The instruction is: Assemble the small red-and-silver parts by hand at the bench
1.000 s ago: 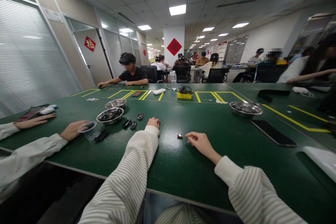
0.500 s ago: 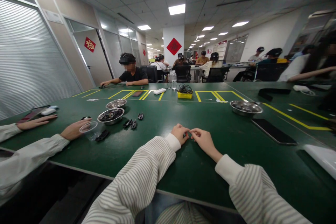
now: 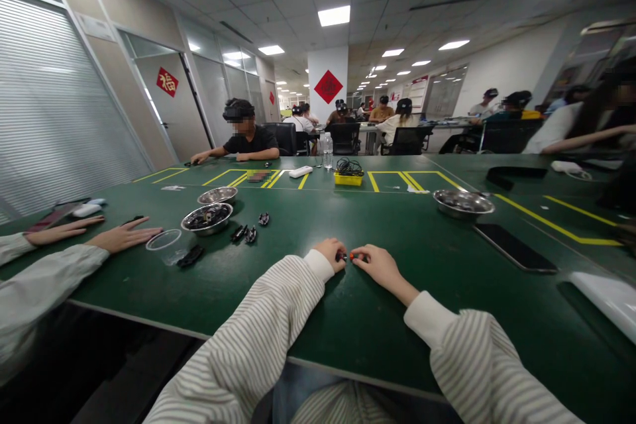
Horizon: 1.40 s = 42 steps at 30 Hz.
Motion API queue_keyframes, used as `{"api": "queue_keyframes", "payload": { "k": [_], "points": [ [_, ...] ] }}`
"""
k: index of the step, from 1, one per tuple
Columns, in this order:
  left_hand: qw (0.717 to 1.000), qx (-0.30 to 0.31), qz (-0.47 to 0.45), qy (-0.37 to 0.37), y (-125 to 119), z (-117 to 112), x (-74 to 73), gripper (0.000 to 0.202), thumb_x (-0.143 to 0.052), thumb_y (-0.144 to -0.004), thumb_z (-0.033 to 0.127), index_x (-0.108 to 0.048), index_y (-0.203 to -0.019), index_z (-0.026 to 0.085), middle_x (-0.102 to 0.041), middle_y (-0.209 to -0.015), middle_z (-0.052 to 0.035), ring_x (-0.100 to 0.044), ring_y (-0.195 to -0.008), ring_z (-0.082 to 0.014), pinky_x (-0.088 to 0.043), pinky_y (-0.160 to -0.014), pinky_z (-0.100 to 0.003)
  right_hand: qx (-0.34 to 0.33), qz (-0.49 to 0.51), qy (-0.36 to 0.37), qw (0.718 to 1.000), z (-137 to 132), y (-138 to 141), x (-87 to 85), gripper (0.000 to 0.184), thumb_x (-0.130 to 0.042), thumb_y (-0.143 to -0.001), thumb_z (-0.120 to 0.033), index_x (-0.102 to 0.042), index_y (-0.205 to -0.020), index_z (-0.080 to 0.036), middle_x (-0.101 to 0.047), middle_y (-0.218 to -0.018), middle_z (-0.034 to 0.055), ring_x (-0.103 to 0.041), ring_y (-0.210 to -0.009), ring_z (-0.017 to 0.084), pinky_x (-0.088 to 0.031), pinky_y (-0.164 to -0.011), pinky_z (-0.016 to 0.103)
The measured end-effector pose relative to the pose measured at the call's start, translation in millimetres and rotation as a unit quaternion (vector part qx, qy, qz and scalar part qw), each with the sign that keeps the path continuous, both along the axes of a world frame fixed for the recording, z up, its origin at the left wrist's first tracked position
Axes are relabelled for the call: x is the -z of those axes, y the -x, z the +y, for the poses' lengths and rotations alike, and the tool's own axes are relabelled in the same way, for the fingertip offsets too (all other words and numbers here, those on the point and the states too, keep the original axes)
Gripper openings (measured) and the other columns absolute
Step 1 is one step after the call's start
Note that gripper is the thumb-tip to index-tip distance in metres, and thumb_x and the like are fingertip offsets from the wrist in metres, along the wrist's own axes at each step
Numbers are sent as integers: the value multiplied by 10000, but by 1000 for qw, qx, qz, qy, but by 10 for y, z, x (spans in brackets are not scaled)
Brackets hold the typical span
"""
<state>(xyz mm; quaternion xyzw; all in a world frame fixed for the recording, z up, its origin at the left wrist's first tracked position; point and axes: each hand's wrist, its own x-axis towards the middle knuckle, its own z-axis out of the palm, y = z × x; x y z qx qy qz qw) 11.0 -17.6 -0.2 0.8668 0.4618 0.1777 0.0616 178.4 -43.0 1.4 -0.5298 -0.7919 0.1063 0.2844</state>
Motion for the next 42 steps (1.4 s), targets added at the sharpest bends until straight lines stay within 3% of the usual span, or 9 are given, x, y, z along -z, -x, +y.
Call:
{"api": "queue_keyframes", "payload": {
  "k": [8, 16, 20, 26, 32, 38, 42],
  "points": [
    [998, 13, -55, 11, -52, 1, 35, 205, -528, -636, 185, -605, -826, 181, -529, -726, -9, -507, -634, -105, -429, -639, -215, 6, 20, -8, 1000, -4, -5, 9, 196, -523, -671, -333, -655, -770, -227, -617, -679, 18, -529, -590, 130, -355, -524, 221],
    [988, 25, -145, -39, -55, 0, 29, 203, -523, -655, 160, -608, -839, 178, -538, -734, -8, -510, -626, -83, -437, -644, -207, -27, 166, 6, 986, -55, 5, -59, 195, -501, -689, -279, -643, -780, -182, -657, -712, 31, -593, -640, 146, -436, -618, 240],
    [984, 25, -164, -61, -55, -13, 4, 195, -517, -653, 158, -606, -826, 171, -532, -731, -12, -502, -626, -80, -439, -630, -199, -6, 197, -2, 980, -70, 6, -87, 197, -511, -683, -281, -645, -783, -177, -661, -716, 40, -599, -626, 151, -450, -600, 246],
    [978, 62, -181, -81, -47, -27, 0, 201, -510, -668, 173, -595, -850, 170, -530, -765, -19, -501, -661, -84, -440, -633, -195, -27, 234, 9, 972, -90, 9, -103, 216, -524, -679, -272, -644, -821, -160, -663, -751, 53, -607, -654, 158, -462, -612, 248],
    [978, 57, -184, -83, -42, -42, -11, 205, -509, -688, 187, -590, -876, 176, -538, -784, -22, -506, -678, -86, -444, -647, -201, -33, 247, -12, 968, -93, 3, -93, 225, -527, -687, -286, -651, -822, -155, -663, -768, 64, -608, -662, 169, -469, -618, 264],
    [974, 68, -192, -103, -49, -33, 26, 206, -518, -703, 228, -602, -883, 172, -542, -766, -28, -515, -684, -87, -447, -651, -200, -38, 194, -77, 977, -142, 7, -141, 188, -525, -703, -282, -664, -771, -174, -656, -722, 58, -591, -638, 162, -447, -575, 249],
    [971, 70, -200, -112, -53, -29, 27, 212, -511, -715, 238, -595, -901, 179, -545, -768, -24, -515, -663, -82, -449, -650, -207, -33, 216, -66, 974, -147, 14, -142, 198, -532, -697, -297, -655, -783, -168, -657, -734, 60, -595, -632, 162, -461, -586, 255]
  ]
}}
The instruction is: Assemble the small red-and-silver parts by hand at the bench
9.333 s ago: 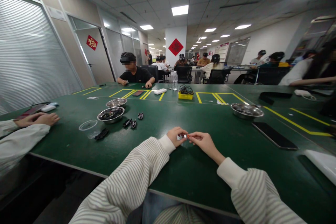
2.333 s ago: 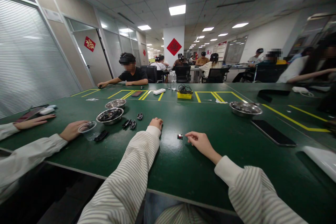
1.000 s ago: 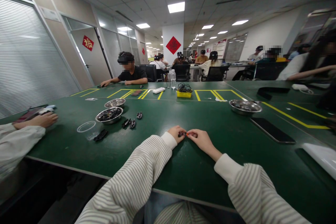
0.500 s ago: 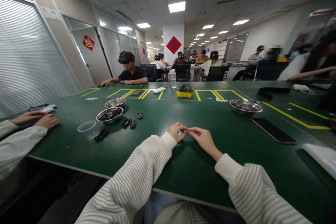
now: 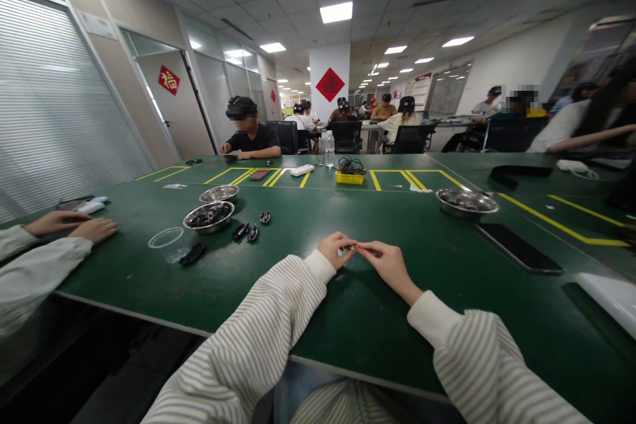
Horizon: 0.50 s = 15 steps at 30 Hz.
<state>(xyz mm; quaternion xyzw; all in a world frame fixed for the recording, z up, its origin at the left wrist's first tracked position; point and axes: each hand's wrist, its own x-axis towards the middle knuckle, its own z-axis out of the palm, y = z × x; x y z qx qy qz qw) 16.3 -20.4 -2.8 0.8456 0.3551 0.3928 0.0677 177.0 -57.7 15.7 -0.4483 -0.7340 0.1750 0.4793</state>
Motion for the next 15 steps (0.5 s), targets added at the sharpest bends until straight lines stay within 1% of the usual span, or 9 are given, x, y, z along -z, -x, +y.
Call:
{"api": "queue_keyframes", "payload": {
  "k": [5, 9, 12, 15],
  "points": [
    [1000, 12, -8, -18, 6, -20, -25, 277, -530, -693, 205, -558, -967, 173, -541, -749, -13, -510, -657, -82, -449, -634, -201, -17, 55, 46, 997, 54, -13, 62, 214, -538, -687, -312, -630, -767, -136, -654, -694, 61, -609, -628, 167, -481, -593, 259],
    [999, 12, 12, -48, 11, -12, -1, 231, -510, -713, 224, -582, -929, 184, -539, -749, -15, -510, -668, -82, -440, -638, -192, -23, 29, 45, 998, 64, -24, 59, 200, -529, -692, -283, -641, -787, -147, -659, -758, 63, -607, -684, 168, -474, -634, 263],
    [997, -32, 36, -56, 44, 51, -3, 210, -494, -724, 229, -598, -904, 195, -539, -747, -17, -508, -677, -86, -431, -647, -191, -29, -7, 51, 998, 57, -14, 45, 230, -507, -700, -239, -626, -883, -167, -653, -829, 56, -598, -729, 158, -466, -630, 252],
    [988, -118, 93, -37, 172, 173, -48, 207, -489, -721, 218, -611, -888, 211, -539, -766, -23, -507, -714, -107, -420, -670, -211, -32, -29, 74, 996, 66, -7, 63, 314, -493, -691, -190, -574, -993, -175, -647, -843, 48, -592, -710, 138, -460, -596, 233]
  ]
}}
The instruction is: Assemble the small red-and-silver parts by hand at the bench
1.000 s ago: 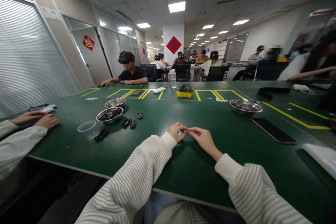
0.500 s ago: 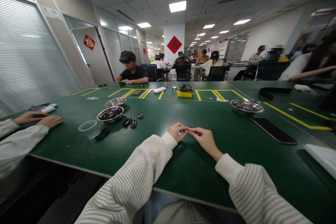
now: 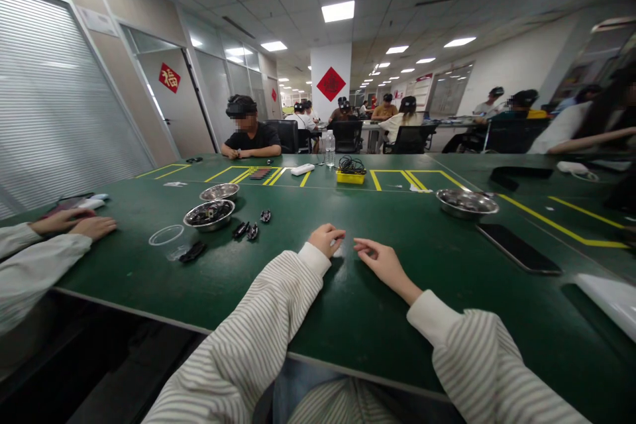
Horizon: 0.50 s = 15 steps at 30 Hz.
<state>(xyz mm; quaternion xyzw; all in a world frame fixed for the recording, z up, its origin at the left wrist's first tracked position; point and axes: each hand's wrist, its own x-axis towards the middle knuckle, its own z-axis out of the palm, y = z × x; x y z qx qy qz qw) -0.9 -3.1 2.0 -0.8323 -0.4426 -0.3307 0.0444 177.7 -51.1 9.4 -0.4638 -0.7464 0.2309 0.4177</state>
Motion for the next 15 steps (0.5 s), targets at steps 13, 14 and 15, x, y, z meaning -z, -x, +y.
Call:
{"api": "queue_keyframes", "payload": {
  "k": [13, 14, 15],
  "points": [
    [931, -310, 106, 161, 875, 350, -31, 237, -428, -760, 234, -605, -918, 239, -495, -865, -70, -470, -818, -210, -388, -620, -286, -18, -33, 10, 999, 40, -19, 69, 253, -468, -686, -162, -600, -903, -172, -642, -794, 32, -583, -702, 123, -441, -628, 228],
    [928, -314, 108, 167, 878, 351, -27, 243, -429, -759, 233, -594, -937, 242, -492, -872, -73, -471, -819, -211, -390, -624, -289, -18, -34, 9, 999, 40, -17, 70, 250, -468, -688, -166, -601, -900, -174, -642, -788, 31, -584, -703, 124, -440, -631, 229],
    [926, -317, 110, 172, 874, 349, -27, 258, -435, -755, 227, -574, -971, 244, -490, -881, -75, -473, -820, -212, -392, -630, -292, -18, -35, 8, 999, 41, -15, 70, 248, -469, -690, -171, -601, -900, -175, -642, -783, 29, -584, -703, 125, -440, -633, 230]
  ]
}}
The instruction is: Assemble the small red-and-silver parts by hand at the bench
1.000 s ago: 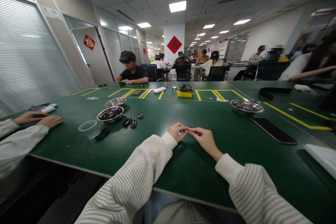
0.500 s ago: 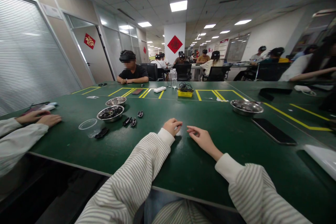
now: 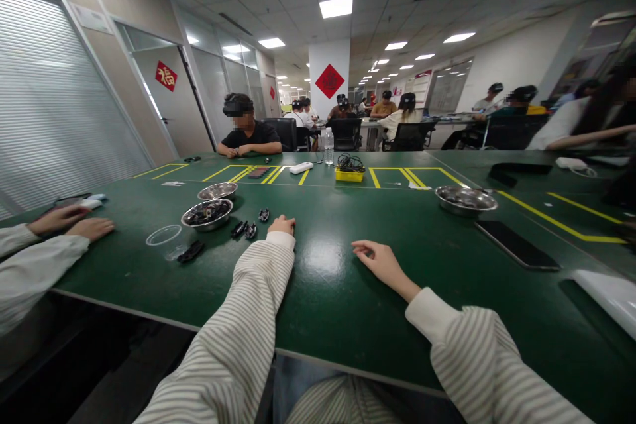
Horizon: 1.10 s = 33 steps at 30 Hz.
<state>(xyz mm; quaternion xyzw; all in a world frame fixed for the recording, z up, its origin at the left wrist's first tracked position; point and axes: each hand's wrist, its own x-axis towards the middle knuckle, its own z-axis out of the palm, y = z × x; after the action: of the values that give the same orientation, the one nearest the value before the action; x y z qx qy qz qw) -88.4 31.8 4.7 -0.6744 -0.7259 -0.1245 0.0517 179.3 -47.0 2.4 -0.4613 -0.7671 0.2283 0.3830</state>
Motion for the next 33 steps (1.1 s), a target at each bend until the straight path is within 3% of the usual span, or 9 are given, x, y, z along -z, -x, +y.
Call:
{"api": "queue_keyframes", "payload": {
  "k": [7, 10, 13, 16, 19, 23, 26, 29, 33],
  "points": [
    [998, 25, -7, -59, -177, -116, -83, 446, -444, -726, 193, -394, -1168, 153, -488, -951, -107, -454, -877, -228, -378, -726, -320, 2, -8, -3, 1000, -13, 5, -16, 238, -464, -707, -205, -607, -895, -177, -644, -774, 28, -584, -701, 127, -438, -633, 231],
    [977, 195, -52, -70, -377, -209, -69, 438, -463, -712, 206, -415, -1143, 142, -526, -874, -66, -459, -831, -178, -368, -764, -281, 2, -14, -6, 1000, -16, 10, -23, 236, -462, -708, -207, -612, -889, -180, -647, -773, 28, -585, -699, 129, -436, -624, 228],
    [927, 367, -78, -24, -591, -325, -12, 427, -491, -686, 184, -445, -1111, 161, -549, -794, -19, -458, -764, -141, -367, -757, -253, 6, -24, -8, 1000, -16, 13, -28, 228, -469, -701, -208, -620, -870, -181, -650, -770, 28, -586, -680, 130, -433, -600, 224],
    [898, 434, -76, 12, -708, -405, 13, 399, -514, -673, 198, -482, -1071, 183, -549, -775, -7, -451, -738, -137, -370, -734, -256, 7, -30, -10, 999, -17, 15, -32, 226, -477, -691, -199, -625, -861, -180, -652, -772, 28, -585, -677, 131, -432, -602, 224],
    [910, 406, -77, -12, -662, -361, -17, 364, -516, -694, 315, -513, -1040, 202, -535, -805, -19, -441, -783, -150, -361, -765, -277, 4, -31, -11, 999, -20, 15, -36, 224, -471, -691, -195, -630, -849, -180, -653, -779, 31, -585, -683, 134, -433, -618, 229],
    [973, 186, -73, -116, -377, -131, -28, 295, -501, -716, 331, -566, -971, 196, -485, -939, -61, -392, -918, -192, -323, -839, -324, 6, -33, -10, 999, -27, 12, -40, 221, -467, -689, -192, -635, -831, -180, -653, -778, 33, -584, -673, 139, -433, -618, 243],
    [991, 58, -87, -86, -139, 33, 24, 232, -527, -709, 240, -595, -914, 154, -482, -925, -79, -397, -918, -210, -340, -814, -333, 5, -35, -8, 999, -29, 8, -44, 212, -472, -684, -190, -640, -812, -181, -653, -775, 32, -581, -677, 142, -432, -623, 249],
    [993, 57, -99, -42, -47, 107, 59, 170, -501, -725, 174, -622, -833, 124, -513, -838, -74, -441, -847, -192, -367, -768, -313, 3, -37, -7, 999, -29, 6, -49, 203, -474, -682, -192, -642, -795, -180, -653, -776, 31, -580, -676, 139, -429, -619, 244],
    [983, 124, -123, -46, -255, 34, 27, 160, -516, -712, 173, -623, -831, 163, -556, -804, -32, -487, -756, -125, -395, -734, -239, 1, -41, -10, 999, -31, 11, -49, 198, -475, -680, -195, -644, -784, -177, -653, -777, 31, -580, -683, 138, -424, -625, 241]
  ]
}}
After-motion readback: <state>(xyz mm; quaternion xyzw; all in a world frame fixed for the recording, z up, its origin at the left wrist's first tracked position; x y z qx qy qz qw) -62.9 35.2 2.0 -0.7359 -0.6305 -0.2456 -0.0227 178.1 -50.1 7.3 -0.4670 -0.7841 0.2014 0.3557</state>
